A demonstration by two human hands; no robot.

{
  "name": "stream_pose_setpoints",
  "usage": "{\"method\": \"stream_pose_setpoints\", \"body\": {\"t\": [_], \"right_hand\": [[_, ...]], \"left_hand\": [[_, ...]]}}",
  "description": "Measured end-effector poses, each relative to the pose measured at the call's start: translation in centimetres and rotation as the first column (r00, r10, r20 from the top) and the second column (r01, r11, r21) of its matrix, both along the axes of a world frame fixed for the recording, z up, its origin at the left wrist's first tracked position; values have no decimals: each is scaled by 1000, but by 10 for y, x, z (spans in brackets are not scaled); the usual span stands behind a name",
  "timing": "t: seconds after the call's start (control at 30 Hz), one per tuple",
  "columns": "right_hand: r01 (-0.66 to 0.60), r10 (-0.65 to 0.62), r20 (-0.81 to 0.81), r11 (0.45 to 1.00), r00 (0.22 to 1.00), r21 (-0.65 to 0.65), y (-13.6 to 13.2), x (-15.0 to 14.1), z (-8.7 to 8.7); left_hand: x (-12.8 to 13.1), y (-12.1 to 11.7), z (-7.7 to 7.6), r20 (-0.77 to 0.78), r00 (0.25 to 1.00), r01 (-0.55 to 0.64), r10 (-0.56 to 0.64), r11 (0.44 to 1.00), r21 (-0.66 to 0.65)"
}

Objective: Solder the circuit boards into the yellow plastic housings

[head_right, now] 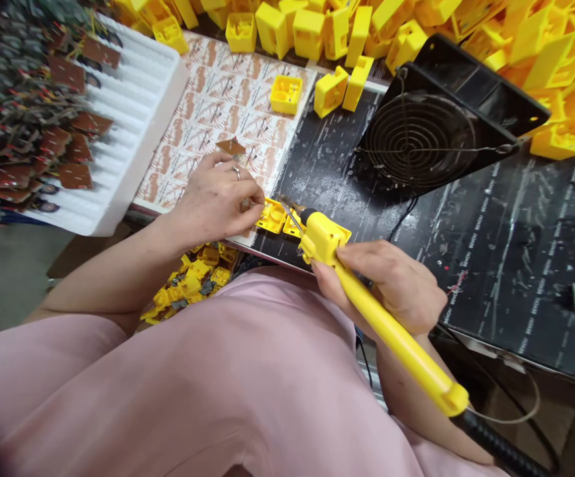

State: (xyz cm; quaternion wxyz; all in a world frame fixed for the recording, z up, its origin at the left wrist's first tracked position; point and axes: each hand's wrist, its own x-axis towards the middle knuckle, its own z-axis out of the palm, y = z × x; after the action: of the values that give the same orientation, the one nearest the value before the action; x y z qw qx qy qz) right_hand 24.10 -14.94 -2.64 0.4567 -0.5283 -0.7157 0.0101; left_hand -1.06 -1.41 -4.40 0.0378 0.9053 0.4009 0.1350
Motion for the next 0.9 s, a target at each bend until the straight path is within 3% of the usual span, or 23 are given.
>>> {"method": "stream_pose_setpoints", "body": {"t": [0.23,0.33,0.43,0.57,0.7,0.8,0.9], "right_hand": [[15,-15,-60,1000,998,-4,-5,9,-17],[46,-48,-53,998,997,-32,-6,11,-18],[54,-51,-81,998,995,39,-2,10,-18],[-10,28,-171,995,985,103,4,5,-18],[-13,19,-148,999,989,47,2,3,-19],[64,-69,-129,997,989,-39,-4,8,-20],[68,-77,-138,995,987,-66,-9,14,-22]], "left_hand": [[1,1,0,-12,1000,-10,10,1000,-21],[-6,-5,0,90,994,-54,58,998,-45],[-14,-17,-5,227,966,-116,123,992,-45],[-17,-34,-19,293,944,-181,151,980,78],[-14,-37,-25,268,961,-108,68,985,137],[-17,-33,-20,270,963,-14,-16,994,106],[-23,-28,-13,262,964,37,-49,998,47]]}}
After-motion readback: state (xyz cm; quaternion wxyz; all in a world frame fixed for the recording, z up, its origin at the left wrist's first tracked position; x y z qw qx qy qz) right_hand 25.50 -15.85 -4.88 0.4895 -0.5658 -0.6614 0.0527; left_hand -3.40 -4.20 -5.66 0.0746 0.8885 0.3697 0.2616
